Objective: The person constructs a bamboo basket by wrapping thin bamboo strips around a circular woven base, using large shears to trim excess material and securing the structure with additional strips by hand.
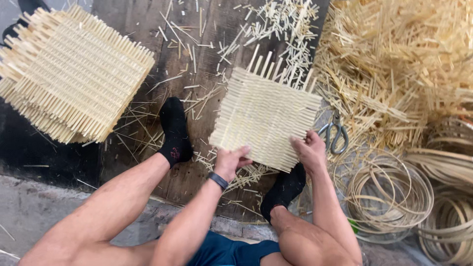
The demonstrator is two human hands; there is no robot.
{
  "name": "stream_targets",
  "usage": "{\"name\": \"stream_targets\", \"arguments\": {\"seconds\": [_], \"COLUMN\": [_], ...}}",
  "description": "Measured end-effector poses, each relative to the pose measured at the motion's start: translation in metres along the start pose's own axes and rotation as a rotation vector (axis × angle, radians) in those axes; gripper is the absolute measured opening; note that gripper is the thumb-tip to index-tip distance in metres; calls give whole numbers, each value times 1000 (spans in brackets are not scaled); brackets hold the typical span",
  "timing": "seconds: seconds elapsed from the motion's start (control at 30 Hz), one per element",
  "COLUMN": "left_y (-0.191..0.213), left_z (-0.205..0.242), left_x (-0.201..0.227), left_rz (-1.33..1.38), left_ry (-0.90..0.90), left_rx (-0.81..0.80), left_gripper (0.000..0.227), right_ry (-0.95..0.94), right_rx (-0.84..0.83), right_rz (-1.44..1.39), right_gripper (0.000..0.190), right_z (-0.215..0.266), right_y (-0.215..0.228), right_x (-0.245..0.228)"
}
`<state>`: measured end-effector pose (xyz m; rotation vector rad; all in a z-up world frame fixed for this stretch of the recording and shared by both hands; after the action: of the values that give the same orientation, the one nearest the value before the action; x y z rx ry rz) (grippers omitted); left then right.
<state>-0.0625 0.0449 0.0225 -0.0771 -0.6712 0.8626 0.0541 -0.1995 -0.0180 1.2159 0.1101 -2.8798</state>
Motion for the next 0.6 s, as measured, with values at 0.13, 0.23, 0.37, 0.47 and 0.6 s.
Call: {"name": "stream_targets", "arguments": {"seconds": [0.13,0.23,0.37,0.47,0.6], "left_y": [16,30,37,43,57], "left_z": [10,7,-37,-92,-126], "left_x": [-5,27,96,102,88], "left_rz": [-266,-835,-1073,-865,-591], "left_ry": [265,402,-610,-385,-104], "left_rx": [75,-93,291,155,-27], "left_gripper": [28,49,47,41,49], "right_ry": [176,174,148,182,208], "right_rx": [-57,-64,-37,-8,56], "right_rz": [106,202,249,233,372], "right_gripper": [39,36,38,40,49], "right_z": [5,5,2,3,0], "right_y": [-17,-17,-17,-18,-16], "right_x": [-13,-12,-6,-11,-5]}}
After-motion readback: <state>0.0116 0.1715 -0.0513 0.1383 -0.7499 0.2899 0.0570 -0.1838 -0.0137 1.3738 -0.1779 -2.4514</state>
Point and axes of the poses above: each hand's wrist, its own z-axis away from the middle knuckle, its own y-axis out of the back of the hand, x = y × z, the point moved 3 cm from there along -z, towards the middle knuckle, and after that the axes turned 5 degrees about z, right-handed, at the moved point
